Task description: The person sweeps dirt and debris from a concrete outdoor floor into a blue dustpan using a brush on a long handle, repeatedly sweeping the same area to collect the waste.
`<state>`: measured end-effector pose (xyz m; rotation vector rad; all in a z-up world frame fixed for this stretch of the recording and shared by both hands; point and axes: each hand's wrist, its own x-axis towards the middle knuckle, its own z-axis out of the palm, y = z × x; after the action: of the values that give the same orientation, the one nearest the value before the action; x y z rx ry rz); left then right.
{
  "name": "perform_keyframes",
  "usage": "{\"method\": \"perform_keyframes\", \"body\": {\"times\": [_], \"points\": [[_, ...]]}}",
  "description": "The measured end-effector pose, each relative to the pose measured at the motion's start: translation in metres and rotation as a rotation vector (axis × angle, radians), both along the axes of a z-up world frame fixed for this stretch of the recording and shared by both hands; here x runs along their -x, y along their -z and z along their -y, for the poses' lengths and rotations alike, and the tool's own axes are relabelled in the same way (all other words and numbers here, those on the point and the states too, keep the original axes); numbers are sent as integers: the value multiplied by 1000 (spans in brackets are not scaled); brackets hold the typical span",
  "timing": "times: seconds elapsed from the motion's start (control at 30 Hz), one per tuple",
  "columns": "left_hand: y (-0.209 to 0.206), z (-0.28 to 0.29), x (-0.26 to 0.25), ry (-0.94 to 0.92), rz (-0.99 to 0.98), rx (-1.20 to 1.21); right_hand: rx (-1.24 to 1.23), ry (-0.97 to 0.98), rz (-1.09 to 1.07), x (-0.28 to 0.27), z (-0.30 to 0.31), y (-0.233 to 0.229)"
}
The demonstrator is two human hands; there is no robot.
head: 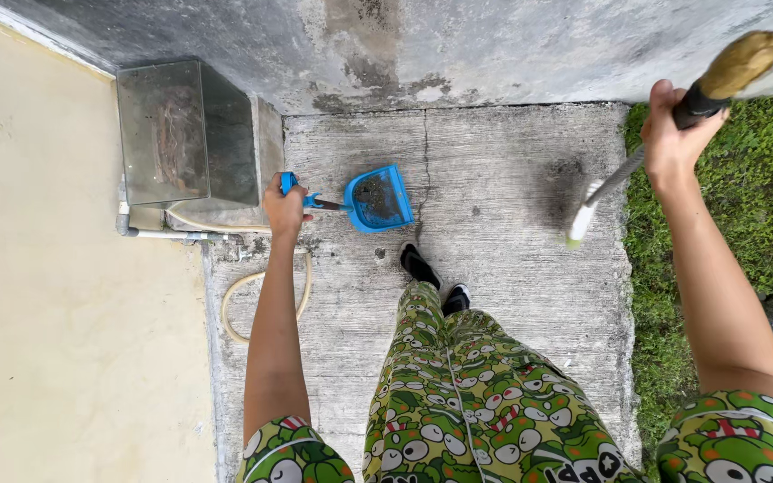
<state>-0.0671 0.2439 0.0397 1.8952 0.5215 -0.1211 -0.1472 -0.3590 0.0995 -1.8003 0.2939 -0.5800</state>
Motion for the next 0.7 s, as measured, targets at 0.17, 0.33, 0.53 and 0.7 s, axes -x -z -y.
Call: {"method": "perform_keyframes", "body": {"times": [0.17, 0.33, 0.53, 0.7], "points": [[23, -17, 22, -41, -47, 2, 280, 64, -206, 34, 13, 103], [36, -16, 36, -77, -49, 21, 533, -49, -193, 44, -51, 167], [35, -3, 32, -96, -45, -8, 16, -33, -121, -34, -224, 106], [30, 7, 19, -72, 18, 47, -324, -160, 145, -88, -322, 18]]}}
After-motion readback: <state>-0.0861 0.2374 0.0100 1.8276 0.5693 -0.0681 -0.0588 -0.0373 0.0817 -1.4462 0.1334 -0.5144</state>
